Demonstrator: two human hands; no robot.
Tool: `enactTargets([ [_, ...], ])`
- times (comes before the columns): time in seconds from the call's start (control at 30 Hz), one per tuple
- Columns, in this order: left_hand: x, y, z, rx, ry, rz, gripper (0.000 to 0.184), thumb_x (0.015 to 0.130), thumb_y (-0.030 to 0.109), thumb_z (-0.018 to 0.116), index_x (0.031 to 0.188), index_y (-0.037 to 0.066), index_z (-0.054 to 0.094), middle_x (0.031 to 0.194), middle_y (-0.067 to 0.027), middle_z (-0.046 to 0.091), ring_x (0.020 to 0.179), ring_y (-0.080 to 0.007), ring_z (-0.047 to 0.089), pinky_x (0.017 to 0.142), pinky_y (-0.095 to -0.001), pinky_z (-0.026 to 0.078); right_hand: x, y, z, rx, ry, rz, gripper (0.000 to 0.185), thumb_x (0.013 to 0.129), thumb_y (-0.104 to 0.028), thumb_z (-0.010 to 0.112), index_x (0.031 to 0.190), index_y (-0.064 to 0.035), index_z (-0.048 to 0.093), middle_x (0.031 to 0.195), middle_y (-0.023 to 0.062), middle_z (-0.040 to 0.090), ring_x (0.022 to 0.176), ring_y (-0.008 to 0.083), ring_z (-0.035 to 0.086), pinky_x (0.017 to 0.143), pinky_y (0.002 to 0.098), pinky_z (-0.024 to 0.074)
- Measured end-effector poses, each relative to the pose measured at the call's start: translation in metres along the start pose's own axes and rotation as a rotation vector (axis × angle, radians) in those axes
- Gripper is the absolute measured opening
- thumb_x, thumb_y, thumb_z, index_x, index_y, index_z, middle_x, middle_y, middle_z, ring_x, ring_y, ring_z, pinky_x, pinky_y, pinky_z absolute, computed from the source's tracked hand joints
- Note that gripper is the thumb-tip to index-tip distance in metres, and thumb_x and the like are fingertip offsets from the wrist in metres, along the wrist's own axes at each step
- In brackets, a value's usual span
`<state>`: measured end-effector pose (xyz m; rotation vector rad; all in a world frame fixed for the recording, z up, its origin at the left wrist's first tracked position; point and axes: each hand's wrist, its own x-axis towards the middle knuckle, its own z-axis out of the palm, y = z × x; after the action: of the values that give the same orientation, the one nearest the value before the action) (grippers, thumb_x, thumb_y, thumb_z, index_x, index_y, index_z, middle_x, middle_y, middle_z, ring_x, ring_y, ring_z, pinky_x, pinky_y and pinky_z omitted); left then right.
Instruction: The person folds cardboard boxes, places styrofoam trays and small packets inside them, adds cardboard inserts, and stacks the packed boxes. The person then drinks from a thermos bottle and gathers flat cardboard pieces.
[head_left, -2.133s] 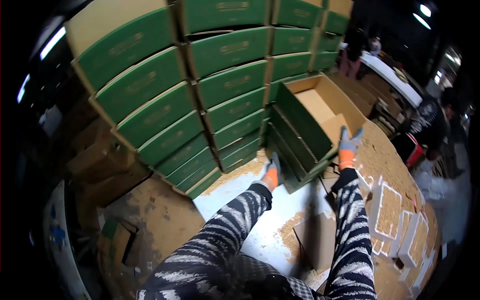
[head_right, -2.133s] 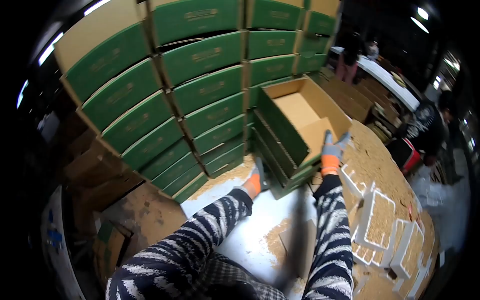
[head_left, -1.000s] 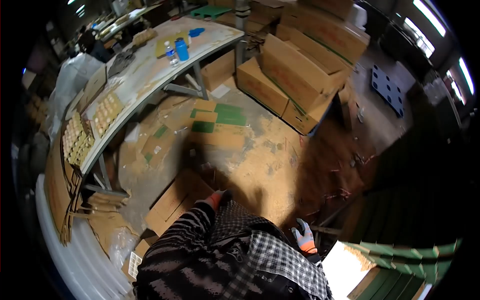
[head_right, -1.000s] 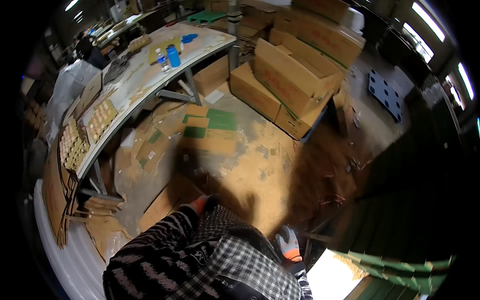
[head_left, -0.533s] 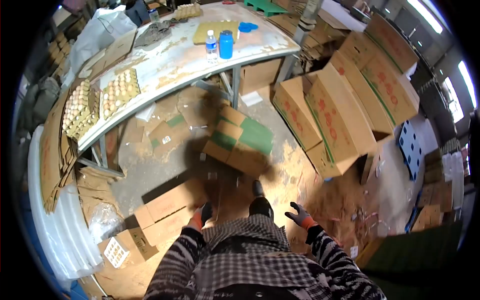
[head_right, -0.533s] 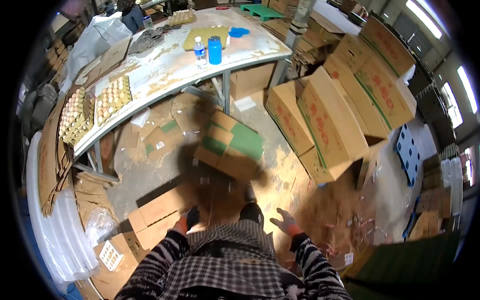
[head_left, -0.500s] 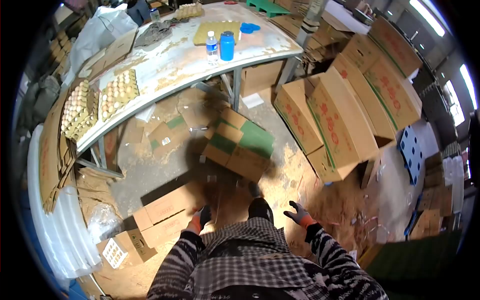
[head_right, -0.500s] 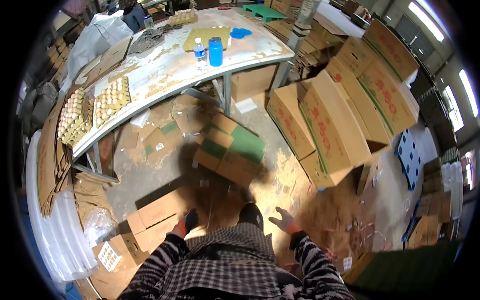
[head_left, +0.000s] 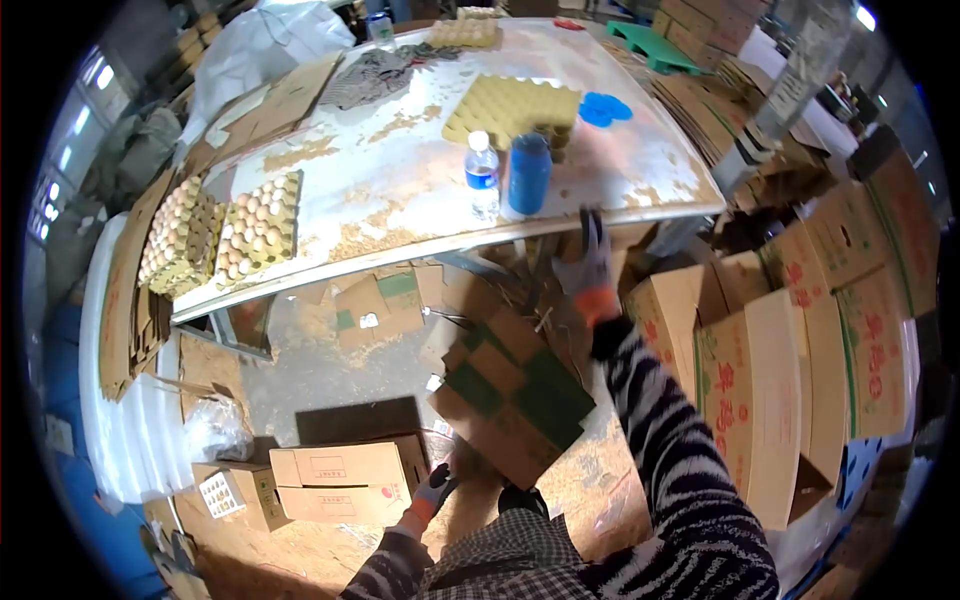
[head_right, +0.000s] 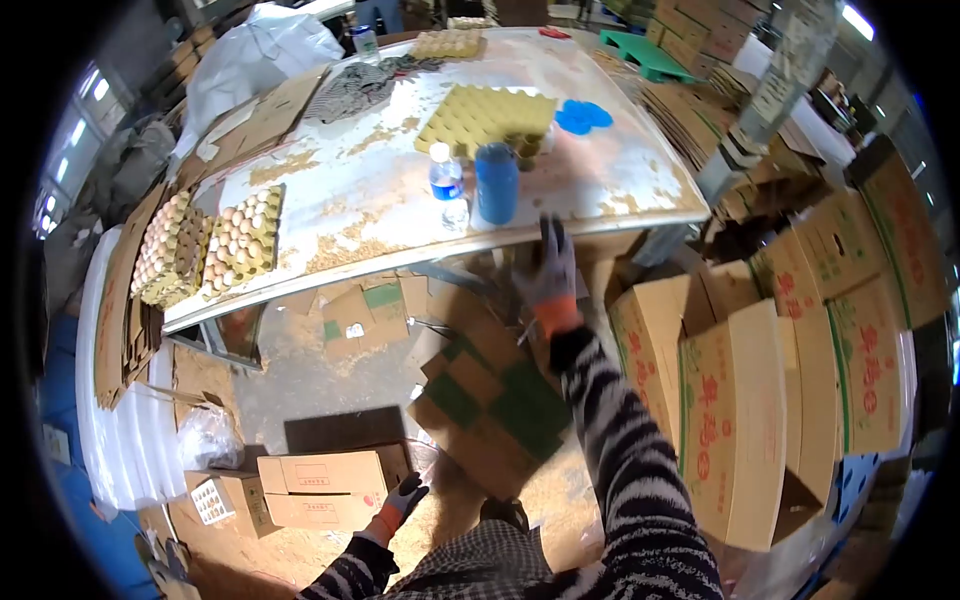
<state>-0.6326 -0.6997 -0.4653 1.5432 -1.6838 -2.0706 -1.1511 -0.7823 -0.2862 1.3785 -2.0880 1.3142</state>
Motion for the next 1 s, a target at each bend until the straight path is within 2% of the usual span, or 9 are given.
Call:
enactTargets([
  [0.17,-0.012,0.029,0.012,0.004,-0.046,-0.008,0.061,0.090,0.026,0.070,0.138,-0.001,0.046,0.132,-0.0109,0.057,0.120,-0.0176,0.053,0.102,-0.0299,0.042,0.170,0.008,0.067,-0.148,-0.112,0.060,0.088,0.067,-0.037,0.080,0.141,-0.0102,0.041,0.138,0.0246,0.045,0.128,0.0399,0.043,0.106,0.0465,0.0366],
  [0.4,-0.047,0.077,0.003,-0.011,0.081,0.094,0.055,0.092,0.021,0.066,0.139,0.001,0.044,0.129,-0.0136,0.059,0.119,-0.0194,0.055,0.098,-0.0304,0.045,0.154,0.052,0.086,-0.037,-0.206,-0.036,0.054,0.074,-0.020,0.071,0.124,-0.0065,0.054,0.113,0.0208,0.058,0.105,0.0396,0.057,0.090,0.0451,0.0476],
  [0.57,-0.075,0.140,-0.004,-0.043,0.261,0.334,0.081,0.087,0.032,0.072,0.148,0.003,0.028,0.144,-0.0172,0.044,0.133,-0.0266,0.043,0.110,-0.0357,0.035,0.109,-0.053,-0.024,-0.050,-0.143,-0.364,0.050,0.076,-0.009,0.070,0.124,-0.0059,0.056,0.108,0.0140,0.059,0.097,0.0328,0.059,0.086,0.0414,0.0487],
  [0.73,-0.116,0.219,0.003,0.484,0.652,0.822,0.113,0.063,0.044,0.083,0.150,0.003,0.023,0.150,-0.0269,0.026,0.140,-0.0436,0.024,0.116,-0.0476,0.022,0.047,-0.210,-0.113,0.292,-0.558,-0.318,0.059,0.075,-0.005,0.073,0.131,-0.0038,0.053,0.112,0.0064,0.057,0.097,0.0199,0.057,0.090,0.0333,0.0470],
  [0.8,-0.161,0.237,0.007,0.538,0.676,0.729,0.123,0.060,0.052,0.083,0.152,0.004,0.017,0.153,-0.0269,0.019,0.143,-0.0428,0.014,0.117,-0.0506,0.015,0.011,-0.238,-0.115,0.523,-0.761,-0.423,0.068,0.071,-0.017,0.078,0.131,-0.0010,0.050,0.113,0.0089,0.059,0.104,0.0210,0.057,0.095,0.0352,0.0453],
  [0.83,-0.177,0.229,0.009,0.522,0.721,0.720,0.120,0.061,0.052,0.083,0.151,0.005,0.019,0.151,-0.0263,0.024,0.142,-0.0417,0.020,0.117,-0.0494,0.018,-0.007,-0.279,-0.118,0.678,-0.878,-0.432,0.071,0.065,-0.016,0.078,0.128,-0.0003,0.051,0.112,0.0111,0.059,0.105,0.0230,0.057,0.094,0.0353,0.0457],
  [0.87,-0.194,0.220,0.009,0.509,0.761,0.717,0.118,0.061,0.051,0.083,0.151,0.005,0.021,0.149,-0.0256,0.029,0.140,-0.0406,0.025,0.116,-0.0483,0.021,-0.016,-0.327,-0.126,0.452,-0.746,-0.861,0.069,0.061,-0.009,0.076,0.125,0.0000,0.051,0.110,0.0125,0.057,0.103,0.0252,0.058,0.092,0.0365,0.0468],
  [0.93,-0.253,0.199,-0.004,0.219,0.740,0.709,0.108,0.063,0.050,0.083,0.146,0.004,0.031,0.141,-0.0218,0.043,0.133,-0.0366,0.039,0.111,-0.0446,0.031,-0.062,-0.402,-0.147,0.713,-0.958,-0.399,0.066,0.057,-0.017,0.084,0.114,-0.0025,0.055,0.106,0.0156,0.057,0.096,0.0338,0.059,0.087,0.0413,0.0488],
  [1.0,-0.300,0.154,-0.009,0.182,0.883,0.797,0.097,0.065,0.049,0.082,0.139,0.003,0.040,0.133,-0.0177,0.051,0.125,-0.0332,0.049,0.105,-0.0416,0.039,-0.087,-0.447,-0.150,0.738,-0.898,-0.738,0.068,0.055,-0.017,0.086,0.114,-0.0023,0.055,0.106,0.0171,0.056,0.093,0.0377,0.059,0.081,0.0421,0.0507],
])
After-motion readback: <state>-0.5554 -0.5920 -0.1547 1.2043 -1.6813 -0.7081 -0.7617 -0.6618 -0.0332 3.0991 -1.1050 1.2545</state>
